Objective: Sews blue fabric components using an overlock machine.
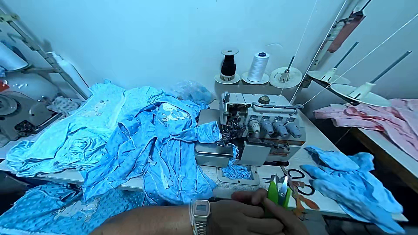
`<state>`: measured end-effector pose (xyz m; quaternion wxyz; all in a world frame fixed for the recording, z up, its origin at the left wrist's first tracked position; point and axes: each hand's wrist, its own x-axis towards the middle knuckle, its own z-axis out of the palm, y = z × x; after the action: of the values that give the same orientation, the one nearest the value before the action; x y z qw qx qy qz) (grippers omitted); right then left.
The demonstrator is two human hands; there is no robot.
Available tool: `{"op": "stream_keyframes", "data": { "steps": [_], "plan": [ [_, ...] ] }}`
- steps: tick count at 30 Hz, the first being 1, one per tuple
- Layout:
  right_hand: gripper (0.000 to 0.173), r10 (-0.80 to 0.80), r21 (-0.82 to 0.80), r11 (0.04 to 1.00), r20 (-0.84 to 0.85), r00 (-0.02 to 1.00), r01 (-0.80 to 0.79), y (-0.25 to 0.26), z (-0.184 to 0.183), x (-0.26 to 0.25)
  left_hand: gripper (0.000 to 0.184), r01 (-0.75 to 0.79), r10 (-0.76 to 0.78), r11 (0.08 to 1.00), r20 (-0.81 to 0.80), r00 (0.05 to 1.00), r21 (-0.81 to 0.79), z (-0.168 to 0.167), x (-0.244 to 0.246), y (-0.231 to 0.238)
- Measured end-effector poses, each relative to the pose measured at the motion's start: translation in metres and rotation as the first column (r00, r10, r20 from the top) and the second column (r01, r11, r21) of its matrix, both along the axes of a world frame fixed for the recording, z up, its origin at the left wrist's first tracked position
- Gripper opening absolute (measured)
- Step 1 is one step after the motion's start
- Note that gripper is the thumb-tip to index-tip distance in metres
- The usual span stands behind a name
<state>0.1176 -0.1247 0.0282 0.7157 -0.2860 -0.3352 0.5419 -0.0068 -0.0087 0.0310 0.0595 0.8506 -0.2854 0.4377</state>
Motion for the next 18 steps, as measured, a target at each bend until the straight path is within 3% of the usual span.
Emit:
{"op": "stream_keyframes", "data": {
  "steps": [1, 3, 6, 7, 9, 11, 13, 14, 15, 18],
  "plan": [
    [0.028, -0.088, 0.020, 0.996, 0.038, 0.995, 0.087, 0.007, 0.000, 0.002, 0.017, -0.053, 0.053, 0.999, 0.007, 0.999, -0.012, 0.002, -0.008, 0.006],
    [0.023, -0.306, 0.029, 0.952, 0.184, 0.934, 0.306, 0.015, 0.001, 0.013, 0.014, -0.302, 0.302, 0.953, -0.009, 0.953, -0.013, 0.013, -0.021, 0.027],
    [0.018, -0.436, 0.054, 0.874, 0.528, 0.729, 0.483, 0.021, -0.002, 0.035, 0.021, -0.604, 0.587, 0.797, -0.272, 0.763, 0.026, 0.043, -0.014, 0.088],
    [0.018, -0.442, 0.099, 0.857, 0.647, 0.621, 0.507, 0.022, -0.007, 0.040, 0.025, -0.653, 0.615, 0.757, -0.376, 0.693, 0.034, 0.051, -0.009, 0.107],
    [0.032, -0.472, 0.255, 0.786, 0.836, 0.281, 0.563, 0.022, -0.017, 0.050, 0.024, -0.712, 0.649, 0.700, -0.466, 0.601, 0.056, 0.055, 0.002, 0.136],
    [0.043, -0.481, 0.422, 0.685, 0.874, -0.067, 0.595, 0.012, -0.018, 0.059, 0.019, -0.741, 0.671, 0.661, -0.535, 0.514, 0.117, 0.059, 0.009, 0.148],
    [0.037, -0.390, 0.527, 0.548, 0.848, -0.359, 0.650, -0.009, -0.011, 0.072, 0.015, -0.743, 0.695, 0.650, -0.521, 0.496, 0.159, 0.060, 0.011, 0.153],
    [0.034, -0.294, 0.516, 0.501, 0.857, -0.424, 0.695, -0.021, -0.009, 0.081, 0.013, -0.740, 0.704, 0.651, -0.497, 0.507, 0.167, 0.059, 0.010, 0.155],
    [0.032, -0.174, 0.453, 0.472, 0.889, -0.423, 0.757, -0.034, -0.008, 0.093, 0.011, -0.738, 0.708, 0.654, -0.477, 0.520, 0.165, 0.058, 0.009, 0.157],
    [0.041, 0.082, 0.174, 0.378, 0.972, -0.221, 0.909, -0.055, -0.019, 0.126, 0.009, -0.728, 0.717, 0.667, -0.403, 0.569, 0.159, 0.051, 0.008, 0.161]
  ]
}}
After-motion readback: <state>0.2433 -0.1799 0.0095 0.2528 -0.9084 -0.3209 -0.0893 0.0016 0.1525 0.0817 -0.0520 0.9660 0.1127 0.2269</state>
